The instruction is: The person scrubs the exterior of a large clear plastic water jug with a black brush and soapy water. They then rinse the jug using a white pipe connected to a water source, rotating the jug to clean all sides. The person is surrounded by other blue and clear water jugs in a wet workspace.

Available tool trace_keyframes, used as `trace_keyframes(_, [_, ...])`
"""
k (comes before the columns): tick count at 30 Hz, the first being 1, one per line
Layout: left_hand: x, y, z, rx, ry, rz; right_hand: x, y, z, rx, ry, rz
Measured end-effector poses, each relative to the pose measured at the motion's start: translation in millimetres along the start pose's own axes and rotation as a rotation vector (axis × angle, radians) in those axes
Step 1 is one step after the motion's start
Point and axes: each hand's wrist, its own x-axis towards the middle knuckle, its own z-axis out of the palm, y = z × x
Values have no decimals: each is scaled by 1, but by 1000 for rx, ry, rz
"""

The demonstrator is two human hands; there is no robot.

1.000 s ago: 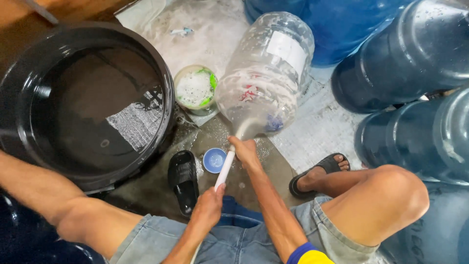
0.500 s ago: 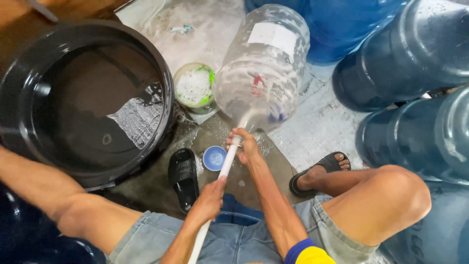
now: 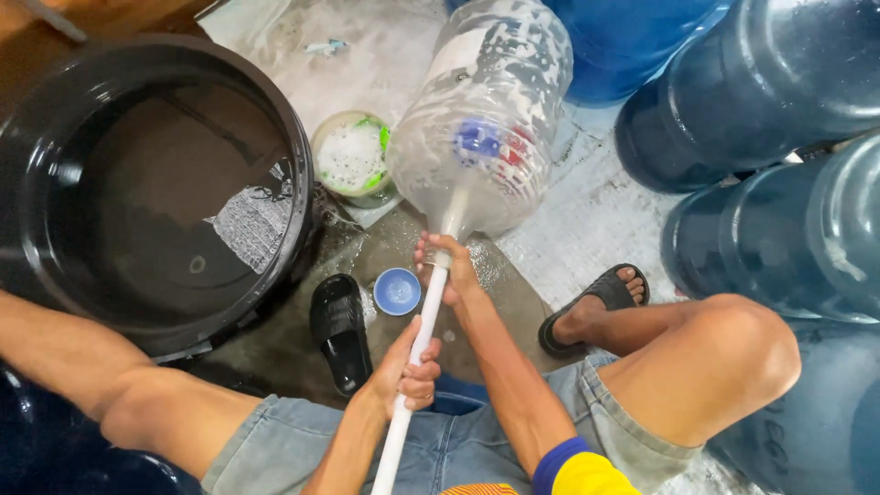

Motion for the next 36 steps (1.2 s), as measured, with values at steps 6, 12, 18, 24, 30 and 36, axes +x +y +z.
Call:
trace_keyframes(6, [4,17,-14,1163,1115,471,10,7,-8,-180,-11,-3])
trace_keyframes(12, [11,18,2,433,440,213,21,9,-18,-104,-9,9])
trace_keyframes(18, [-2,24,-22,344,444,160,13,17,-14,-173,12,-13])
trace_keyframes(24, [9,19,22,1684,1438,141,1,24,-14,-238,84,-54])
trace_keyframes(30, [6,17,-8,100,150,27,-31,23,12,-162,119,-52])
trace_keyframes(36, [8,29,-3,699,915,211,-22,18,22,-251,181,-71])
